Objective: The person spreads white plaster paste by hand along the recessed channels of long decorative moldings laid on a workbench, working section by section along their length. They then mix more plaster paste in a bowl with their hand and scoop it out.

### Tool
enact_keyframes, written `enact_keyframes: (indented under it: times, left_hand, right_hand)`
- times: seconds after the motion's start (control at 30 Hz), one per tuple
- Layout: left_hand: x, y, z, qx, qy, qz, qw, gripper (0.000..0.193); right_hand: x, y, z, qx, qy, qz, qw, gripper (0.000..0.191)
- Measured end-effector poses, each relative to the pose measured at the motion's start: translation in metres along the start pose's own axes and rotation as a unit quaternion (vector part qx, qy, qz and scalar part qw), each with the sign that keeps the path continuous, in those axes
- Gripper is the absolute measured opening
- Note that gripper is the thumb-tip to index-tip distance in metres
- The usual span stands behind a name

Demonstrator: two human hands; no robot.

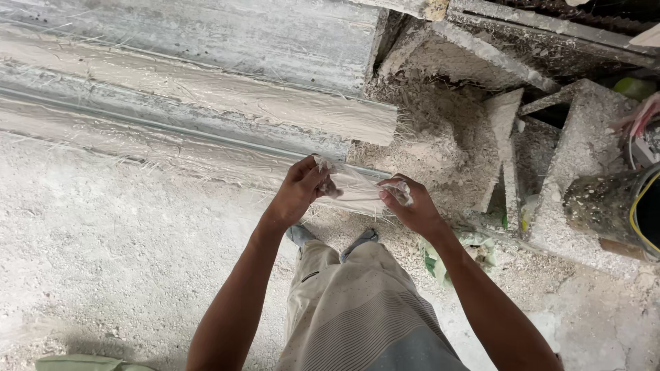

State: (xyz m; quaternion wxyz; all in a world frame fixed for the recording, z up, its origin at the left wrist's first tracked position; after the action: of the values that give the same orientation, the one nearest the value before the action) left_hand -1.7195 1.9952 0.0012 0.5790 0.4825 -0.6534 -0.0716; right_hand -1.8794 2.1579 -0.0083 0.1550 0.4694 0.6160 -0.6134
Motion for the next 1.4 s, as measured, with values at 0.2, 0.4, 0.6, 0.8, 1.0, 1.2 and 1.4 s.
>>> enact_keyframes:
  times: [0.2,0.4,0.6,0.8,1.0,1.2,1.4]
  left_hand:
    - [0.011,0.009,0.004,0.011,-0.049,0.281,0.958,0.027]
    - [0.01,-0.016,0.013,-0.084,-0.043,0.576,0.812,0.028]
    - [0.002,-0.083,0.023,-0.106,0.009,0.701,0.705,0.018]
    - [0.006,-0.144,0.006,-0.123,0.033,0.75,0.65,0.02]
    - [0.01,-0.163,-0.011,-0.168,0.022,0.808,0.565,0.041]
    - [-0.013,-0.163,-0.041,-0.182,-0.044,0.84,0.509,0.039]
    - [-0.01,-0.162,-0.055,-0.206,-0.098,0.864,0.448,0.046]
  right_hand:
    - [0.018,-0.002,-0.013,0.032,0.053,-0.024,0.998,0.029]
    - [0.029,0.0,-0.027,0.095,0.091,-0.082,0.988,0.03]
    - [0.066,0.047,-0.008,0.131,0.21,-0.231,0.941,0.028]
    - [0.113,0.067,-0.015,0.254,0.319,-0.325,0.853,0.027]
    - [0.066,0.133,-0.019,0.282,0.331,-0.301,0.849,0.036]
    - [-0.002,0.239,-0.008,0.224,0.286,-0.309,0.879,0.066]
    - [-0.024,0.256,-0.028,0.303,0.31,-0.313,0.845,0.068]
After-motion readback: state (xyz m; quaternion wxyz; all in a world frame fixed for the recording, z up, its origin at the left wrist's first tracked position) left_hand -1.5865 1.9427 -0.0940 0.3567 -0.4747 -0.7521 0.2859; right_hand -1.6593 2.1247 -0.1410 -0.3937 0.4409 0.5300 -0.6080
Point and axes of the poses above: each hand's wrist, its own z-axis towards the middle knuckle, its own y-axis out of the palm, x = y × z, the point moved 9 cm from there along z, towards the middle knuckle, and after that the axes turned 13 degrees about -z, right-handed, at the moved point
